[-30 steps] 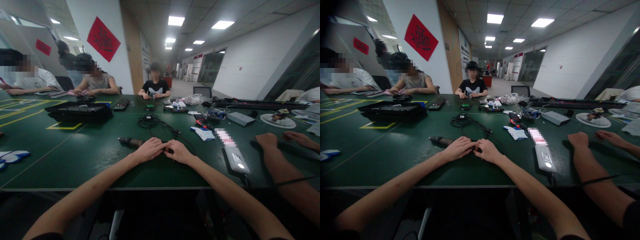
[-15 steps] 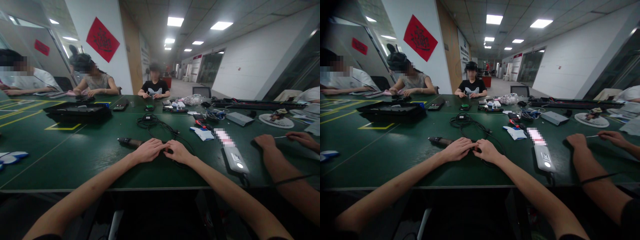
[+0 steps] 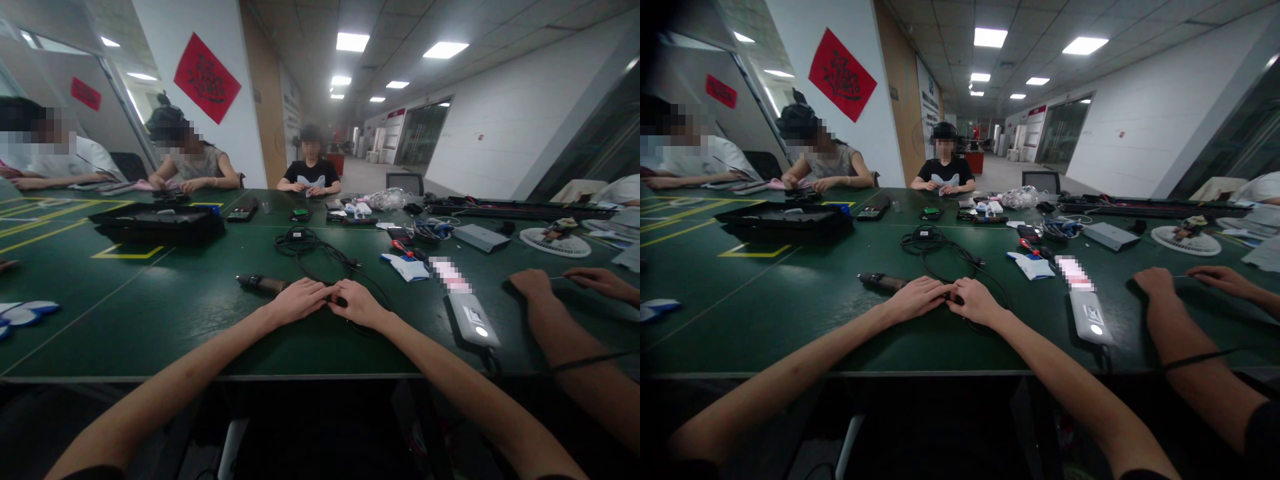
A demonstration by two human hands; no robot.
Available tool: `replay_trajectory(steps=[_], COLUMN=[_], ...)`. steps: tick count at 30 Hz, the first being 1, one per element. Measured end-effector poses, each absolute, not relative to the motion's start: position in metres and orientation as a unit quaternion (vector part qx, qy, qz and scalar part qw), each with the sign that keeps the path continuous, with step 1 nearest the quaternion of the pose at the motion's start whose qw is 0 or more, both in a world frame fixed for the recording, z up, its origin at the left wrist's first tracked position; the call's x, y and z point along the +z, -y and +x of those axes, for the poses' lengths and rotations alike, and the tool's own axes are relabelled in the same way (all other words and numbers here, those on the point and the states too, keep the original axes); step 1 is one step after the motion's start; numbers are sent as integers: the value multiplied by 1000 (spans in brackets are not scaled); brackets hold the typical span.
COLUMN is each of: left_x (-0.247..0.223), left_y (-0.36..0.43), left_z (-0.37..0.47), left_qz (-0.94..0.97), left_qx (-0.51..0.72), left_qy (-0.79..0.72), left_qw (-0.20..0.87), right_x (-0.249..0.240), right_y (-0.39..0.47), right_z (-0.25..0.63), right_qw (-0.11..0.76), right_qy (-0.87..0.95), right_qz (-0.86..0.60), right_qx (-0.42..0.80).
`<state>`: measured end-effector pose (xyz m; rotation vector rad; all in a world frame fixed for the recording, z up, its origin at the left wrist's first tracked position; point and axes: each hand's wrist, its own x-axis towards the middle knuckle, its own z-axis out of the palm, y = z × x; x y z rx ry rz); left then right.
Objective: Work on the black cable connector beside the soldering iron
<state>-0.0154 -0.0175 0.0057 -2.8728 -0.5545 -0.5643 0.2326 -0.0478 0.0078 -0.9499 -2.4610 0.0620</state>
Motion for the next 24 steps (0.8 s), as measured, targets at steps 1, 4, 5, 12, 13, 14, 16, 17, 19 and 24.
replay_trajectory(steps=[1,4,5,12,13,14,16,17,19,24], left_x=[6,7,6,8,8,8,7,7,6,8], left_y=[18,17,17,19,19,19,19,18,18,18], left_z=[-15,-16,-17,-17,-17,-17,-17,-17,-17,-18], left_qz=[-962,-968,-969,-964,-966,-967,-966,-965,-963,-967], left_qx=[-189,-184,-183,-182,-181,-181,-185,-186,-186,-183], left_qy=[182,155,152,174,167,162,163,167,178,159], left_qw=[78,67,67,83,81,80,81,82,85,76], right_x=[8,8,8,9,10,10,10,10,10,10], right_y=[48,48,48,49,49,49,49,49,49,50], right_z=[233,232,232,232,232,232,232,232,232,231], right_qw=[249,251,251,248,248,248,249,249,247,249], right_qy=[903,902,901,903,902,902,902,902,903,901], right_qz=[-349,-351,-352,-351,-351,-351,-352,-351,-352,-355], right_qx=[24,29,29,26,27,28,26,24,21,26])
